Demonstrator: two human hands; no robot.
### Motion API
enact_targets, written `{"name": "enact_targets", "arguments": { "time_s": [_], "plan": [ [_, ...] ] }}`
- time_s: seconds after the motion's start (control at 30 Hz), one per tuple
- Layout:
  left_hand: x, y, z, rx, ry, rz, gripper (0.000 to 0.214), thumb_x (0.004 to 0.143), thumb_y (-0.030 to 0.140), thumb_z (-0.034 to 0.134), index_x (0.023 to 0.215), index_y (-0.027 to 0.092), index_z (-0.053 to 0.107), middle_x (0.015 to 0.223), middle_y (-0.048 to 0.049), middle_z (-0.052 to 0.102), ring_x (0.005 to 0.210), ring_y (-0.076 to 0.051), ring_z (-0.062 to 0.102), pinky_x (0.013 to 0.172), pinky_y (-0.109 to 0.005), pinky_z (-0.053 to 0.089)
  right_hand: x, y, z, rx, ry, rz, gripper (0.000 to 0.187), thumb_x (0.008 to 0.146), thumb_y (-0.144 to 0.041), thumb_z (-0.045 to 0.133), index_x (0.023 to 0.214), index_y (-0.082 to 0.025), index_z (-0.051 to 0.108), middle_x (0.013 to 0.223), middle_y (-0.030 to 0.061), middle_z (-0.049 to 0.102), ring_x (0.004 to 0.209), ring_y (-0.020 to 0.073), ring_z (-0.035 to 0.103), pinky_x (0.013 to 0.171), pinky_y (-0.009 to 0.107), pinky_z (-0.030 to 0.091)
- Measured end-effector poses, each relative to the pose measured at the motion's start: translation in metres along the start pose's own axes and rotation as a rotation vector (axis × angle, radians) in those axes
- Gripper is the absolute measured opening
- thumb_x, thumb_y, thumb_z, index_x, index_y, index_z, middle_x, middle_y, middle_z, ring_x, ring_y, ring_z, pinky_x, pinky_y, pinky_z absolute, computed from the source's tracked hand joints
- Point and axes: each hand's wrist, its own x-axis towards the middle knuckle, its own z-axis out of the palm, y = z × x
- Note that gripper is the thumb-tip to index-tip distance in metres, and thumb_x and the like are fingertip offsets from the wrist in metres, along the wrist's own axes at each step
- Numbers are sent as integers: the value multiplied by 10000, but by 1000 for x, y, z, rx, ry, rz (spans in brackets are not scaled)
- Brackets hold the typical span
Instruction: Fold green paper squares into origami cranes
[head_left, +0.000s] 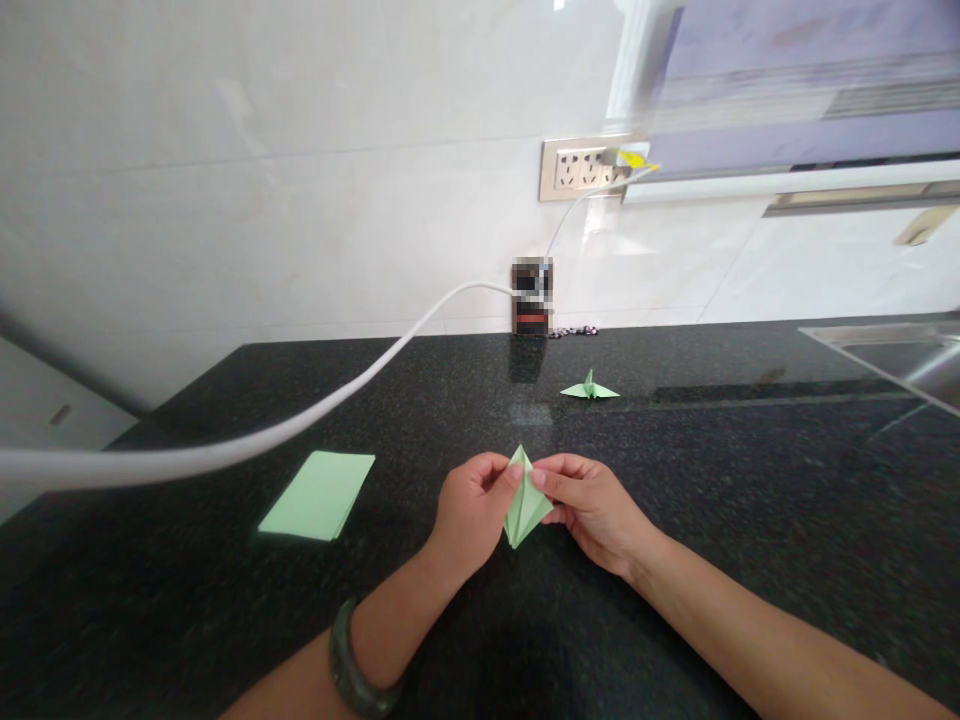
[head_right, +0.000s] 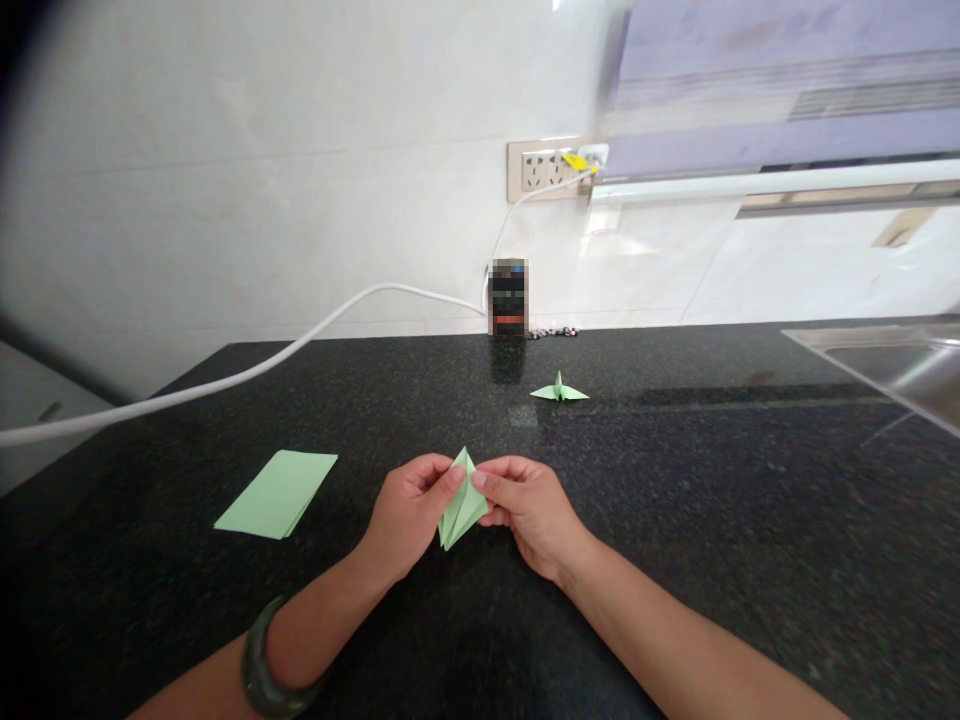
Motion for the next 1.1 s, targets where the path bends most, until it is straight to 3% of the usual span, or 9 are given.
{"name": "enact_targets", "arguments": {
  "time_s": [0.43,0.77,1.1],
  "plan": [
    [-1,-1,2,-197,-111,-49,196,673,267,622,815,138,582,732,-36,629,653,-141,578,608,-246,452,-1,-2,1,6,13,-17,228,602,-295,725,698,-122,611,593,10,609,508,98,548,491,230,442],
    [-1,8,1,-229,-103,-136,137,635,203,626,744,129,587,657,-10,603,597,-118,546,560,-219,418,1,-2,-2,-116,-3,-92,207,592,-286,728,705,-131,651,557,-10,581,478,68,491,476,205,395],
    [-2,14,0,-222,-138,-214,128,620,159,612,740,122,588,627,2,597,546,-96,520,517,-199,402,2,-3,-4,-92,-24,-76,216,596,-285,727,739,-140,658,592,-6,605,468,51,504,475,182,420]
  ]
}}
